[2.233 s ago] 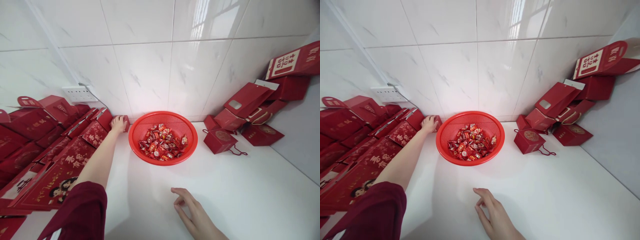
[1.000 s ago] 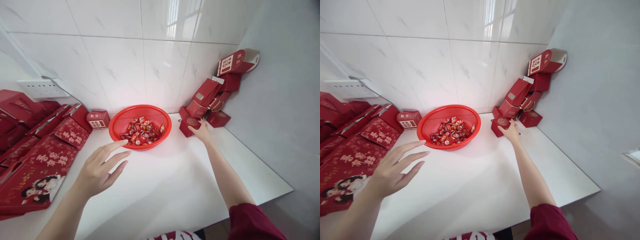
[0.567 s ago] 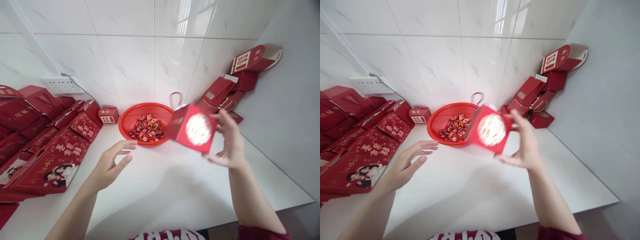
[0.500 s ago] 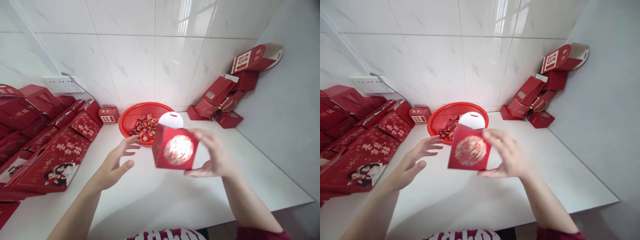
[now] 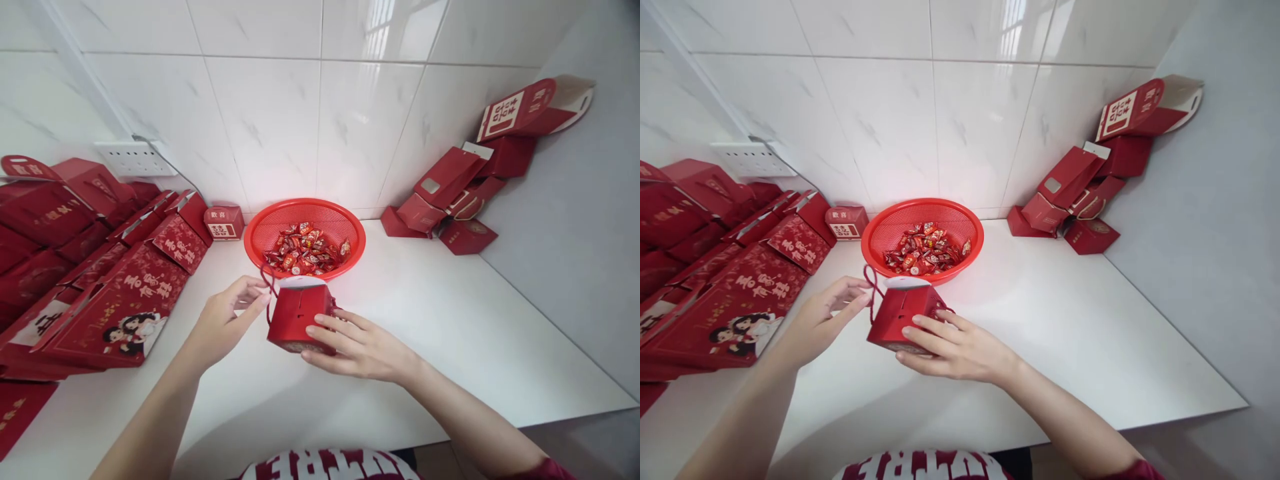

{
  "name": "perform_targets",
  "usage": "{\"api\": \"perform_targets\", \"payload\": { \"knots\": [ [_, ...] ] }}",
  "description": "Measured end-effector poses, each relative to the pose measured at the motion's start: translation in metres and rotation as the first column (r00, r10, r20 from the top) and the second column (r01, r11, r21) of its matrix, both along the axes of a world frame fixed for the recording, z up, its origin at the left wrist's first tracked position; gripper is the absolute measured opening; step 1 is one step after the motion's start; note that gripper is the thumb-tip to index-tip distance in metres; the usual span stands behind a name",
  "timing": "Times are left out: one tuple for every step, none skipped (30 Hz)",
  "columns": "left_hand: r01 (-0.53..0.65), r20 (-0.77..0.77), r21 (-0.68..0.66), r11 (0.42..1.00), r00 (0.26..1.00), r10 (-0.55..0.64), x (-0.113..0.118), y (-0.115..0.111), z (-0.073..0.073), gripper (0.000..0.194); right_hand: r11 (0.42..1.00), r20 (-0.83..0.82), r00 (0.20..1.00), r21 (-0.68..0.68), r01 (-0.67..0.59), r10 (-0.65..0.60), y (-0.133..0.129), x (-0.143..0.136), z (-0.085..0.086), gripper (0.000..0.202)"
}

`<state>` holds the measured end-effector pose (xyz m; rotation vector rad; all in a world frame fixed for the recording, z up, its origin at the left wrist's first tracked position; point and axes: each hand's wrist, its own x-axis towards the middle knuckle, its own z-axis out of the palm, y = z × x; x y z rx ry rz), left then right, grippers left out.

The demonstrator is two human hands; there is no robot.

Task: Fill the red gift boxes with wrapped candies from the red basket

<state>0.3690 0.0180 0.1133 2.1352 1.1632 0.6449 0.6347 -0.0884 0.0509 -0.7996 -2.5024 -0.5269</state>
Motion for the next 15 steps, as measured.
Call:
{"api": "perform_targets", "payload": {
  "knots": [
    [-0.058, -0.095, 0.06, 0.996, 0.993, 0.064, -0.004, 0.0, -0.005, 0.029, 0.998, 0.019, 1.0, -0.058, 0.002, 0.0, -0.001, 0.0, -0.006, 0.046],
    [-0.1, -0.179, 0.12, 0.988, 0.976, 0.12, -0.007, -0.001, -0.01, 0.029, 0.993, 0.027, 1.0, -0.12, 0.004, -0.001, -0.002, 0.002, -0.01, 0.046],
    [-0.119, -0.234, 0.171, 0.978, 0.959, 0.157, -0.009, -0.002, -0.014, 0.029, 0.984, 0.02, 1.0, -0.18, 0.003, 0.001, -0.004, 0.003, -0.013, 0.048],
    [-0.113, -0.251, 0.206, 0.972, 0.954, 0.164, -0.011, -0.003, -0.018, 0.028, 0.973, -0.006, 1.0, -0.23, -0.006, 0.005, -0.005, 0.005, -0.014, 0.05],
    [-0.084, -0.235, 0.229, 0.97, 0.962, 0.139, -0.011, -0.005, -0.02, 0.026, 0.963, -0.055, 0.998, -0.268, -0.024, 0.01, -0.005, 0.007, -0.014, 0.053],
    [-0.035, -0.198, 0.245, 0.969, 0.977, 0.085, -0.009, -0.007, -0.021, 0.022, 0.954, -0.117, 0.993, -0.296, -0.048, 0.014, -0.005, 0.009, -0.011, 0.054],
    [0.026, -0.153, 0.264, 0.964, 0.988, 0.015, -0.006, -0.009, -0.022, 0.019, 0.945, -0.185, 0.983, -0.319, -0.072, 0.013, -0.005, 0.011, -0.008, 0.053],
    [0.09, -0.115, 0.285, 0.954, 0.992, -0.059, -0.003, -0.011, -0.022, 0.017, 0.937, -0.252, 0.968, -0.338, -0.091, 0.003, -0.003, 0.013, -0.004, 0.049],
    [0.15, -0.092, 0.304, 0.941, 0.988, -0.127, 0.002, -0.013, -0.022, 0.015, 0.93, -0.309, 0.951, -0.354, -0.095, -0.021, -0.001, 0.014, 0.0, 0.044],
    [0.199, -0.083, 0.313, 0.929, 0.98, -0.182, 0.008, -0.015, -0.022, 0.015, 0.928, -0.355, 0.933, -0.363, -0.081, -0.057, 0.002, 0.015, 0.004, 0.039],
    [0.231, -0.078, 0.308, 0.923, 0.973, -0.218, 0.014, -0.015, -0.023, 0.016, 0.93, -0.387, 0.916, -0.365, -0.049, -0.104, 0.006, 0.015, 0.007, 0.034],
    [0.249, -0.07, 0.29, 0.924, 0.969, -0.239, 0.02, -0.016, -0.026, 0.017, 0.931, -0.409, 0.899, -0.364, -0.002, -0.158, 0.011, 0.016, 0.009, 0.031],
    [0.254, -0.059, 0.26, 0.932, 0.967, -0.248, 0.026, -0.015, -0.029, 0.019, 0.928, -0.421, 0.882, -0.369, 0.047, -0.211, 0.016, 0.016, 0.011, 0.029],
    [0.249, -0.043, 0.224, 0.942, 0.968, -0.246, 0.032, -0.014, -0.032, 0.021, 0.919, -0.423, 0.868, -0.385, 0.086, -0.259, 0.021, 0.015, 0.011, 0.028],
    [0.236, -0.022, 0.187, 0.954, 0.972, -0.236, 0.037, -0.013, -0.036, 0.023, 0.902, -0.421, 0.857, -0.417, 0.11, -0.299, 0.027, 0.015, 0.012, 0.027]
  ]
}}
